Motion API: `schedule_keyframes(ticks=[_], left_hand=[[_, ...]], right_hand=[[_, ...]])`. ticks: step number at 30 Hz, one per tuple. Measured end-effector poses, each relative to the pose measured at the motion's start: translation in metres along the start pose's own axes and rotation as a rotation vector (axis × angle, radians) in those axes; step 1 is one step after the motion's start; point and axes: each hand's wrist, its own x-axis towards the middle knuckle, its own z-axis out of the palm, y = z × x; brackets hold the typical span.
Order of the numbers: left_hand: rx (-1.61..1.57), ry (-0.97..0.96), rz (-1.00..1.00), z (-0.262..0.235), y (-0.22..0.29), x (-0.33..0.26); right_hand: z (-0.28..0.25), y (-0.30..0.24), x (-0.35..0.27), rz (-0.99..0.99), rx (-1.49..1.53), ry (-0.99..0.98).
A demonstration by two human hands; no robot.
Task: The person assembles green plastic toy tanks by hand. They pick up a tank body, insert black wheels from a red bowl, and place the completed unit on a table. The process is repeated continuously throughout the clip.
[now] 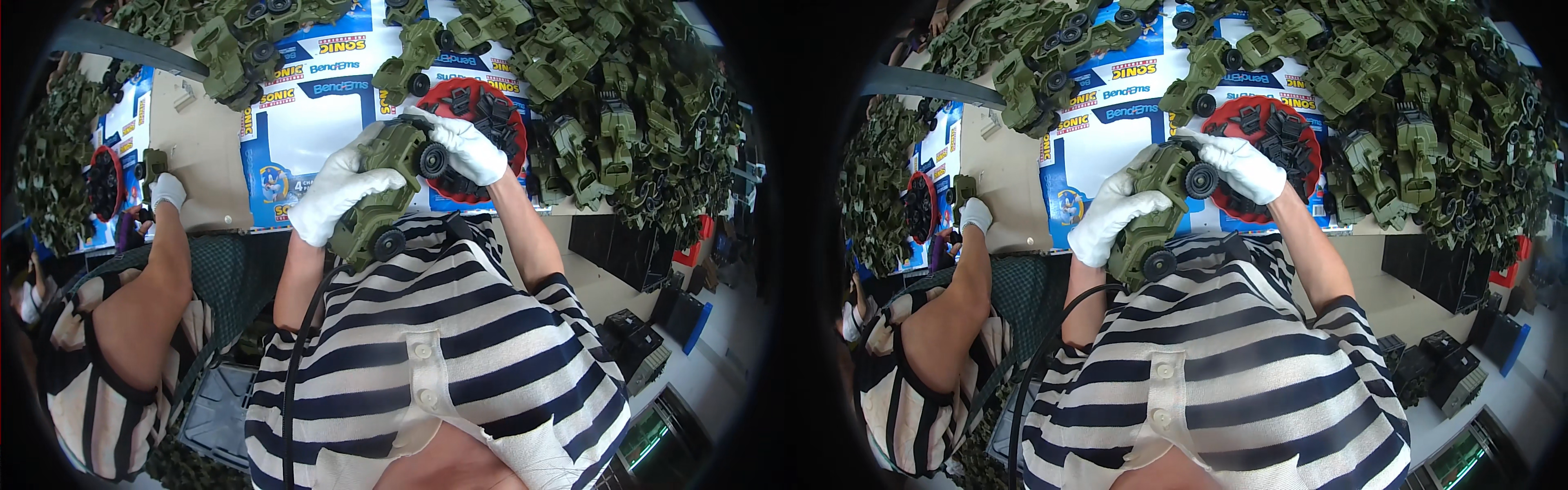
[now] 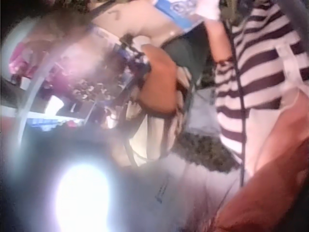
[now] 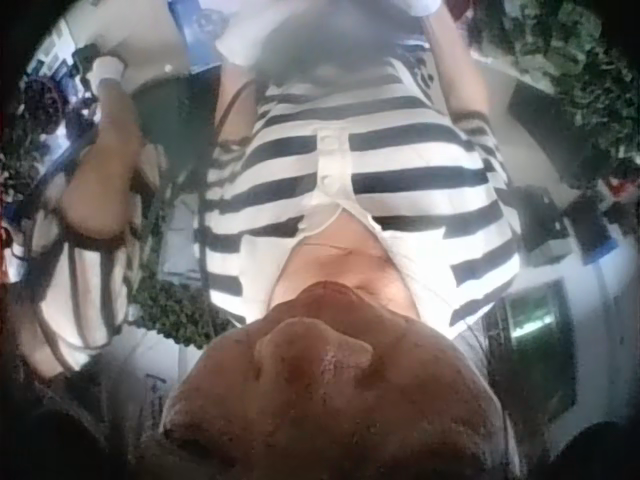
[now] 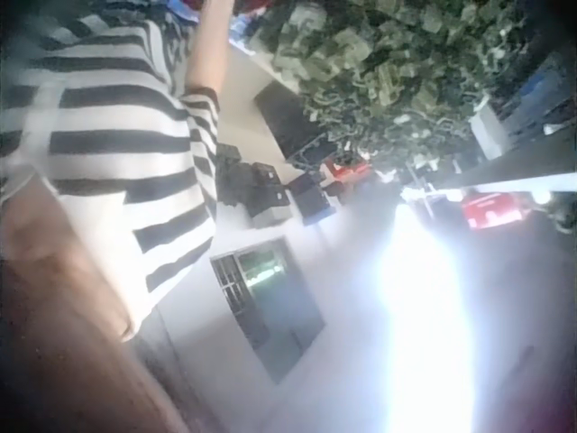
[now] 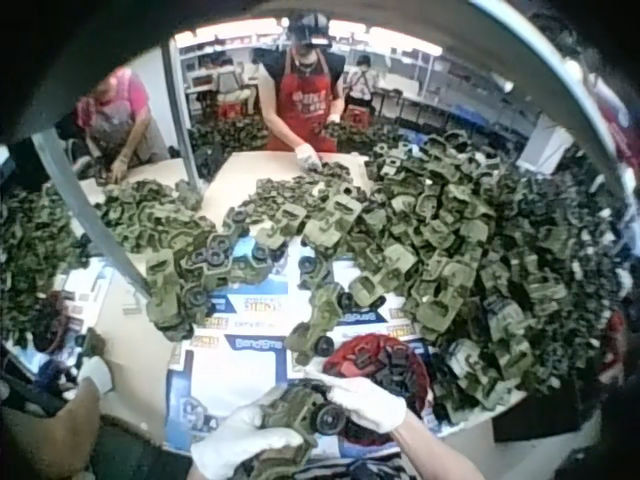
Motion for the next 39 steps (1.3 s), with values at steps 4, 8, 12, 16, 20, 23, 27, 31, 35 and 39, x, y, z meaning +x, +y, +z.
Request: schedule_keyframes(ticks=[4,8,12,16,20,23,27,31,35,39], left_hand=[[-0.013,0.039,0.005,0.001,-0.004,0.001],[0.002,0.042,0.007,0.002,-0.005,0.003],[0.322,0.138,0.029,0.001,-0.007,0.004],[0.209,0.129,0.059,0.002,0.000,0.004],[0.110,0.213,0.149,0.014,-0.008,0.007],[0.263,0.332,0.206,0.030,-0.013,0.017],[0.265,0.237,0.427,0.017,-0.037,0.028],[-0.051,-0.002,0.447,0.002,-0.038,0.038],[0.156,0.113,0.612,-0.009,-0.053,0.048],[0.317,0.285,0.645,-0.008,-0.055,0.047]], right_hand=[[-0.003,-0.002,0.000,0.057,-0.018,0.004],[-0.010,-0.005,0.001,0.070,-0.104,0.006],[-0.012,-0.016,0.006,-0.062,-0.425,-0.066],[-0.010,-0.009,0.010,-0.042,-0.284,-0.022],[-0.011,-0.015,0.016,0.033,-0.493,0.018],[0.019,-0.023,0.022,-0.068,-0.421,0.114],[0.029,-0.019,0.027,-0.113,-0.263,0.163],[0.019,0.011,0.026,-0.251,-0.574,0.267],[0.035,0.017,0.014,-0.328,-1.005,0.337],[0.049,0.026,0.019,-0.503,-1.042,0.391]])
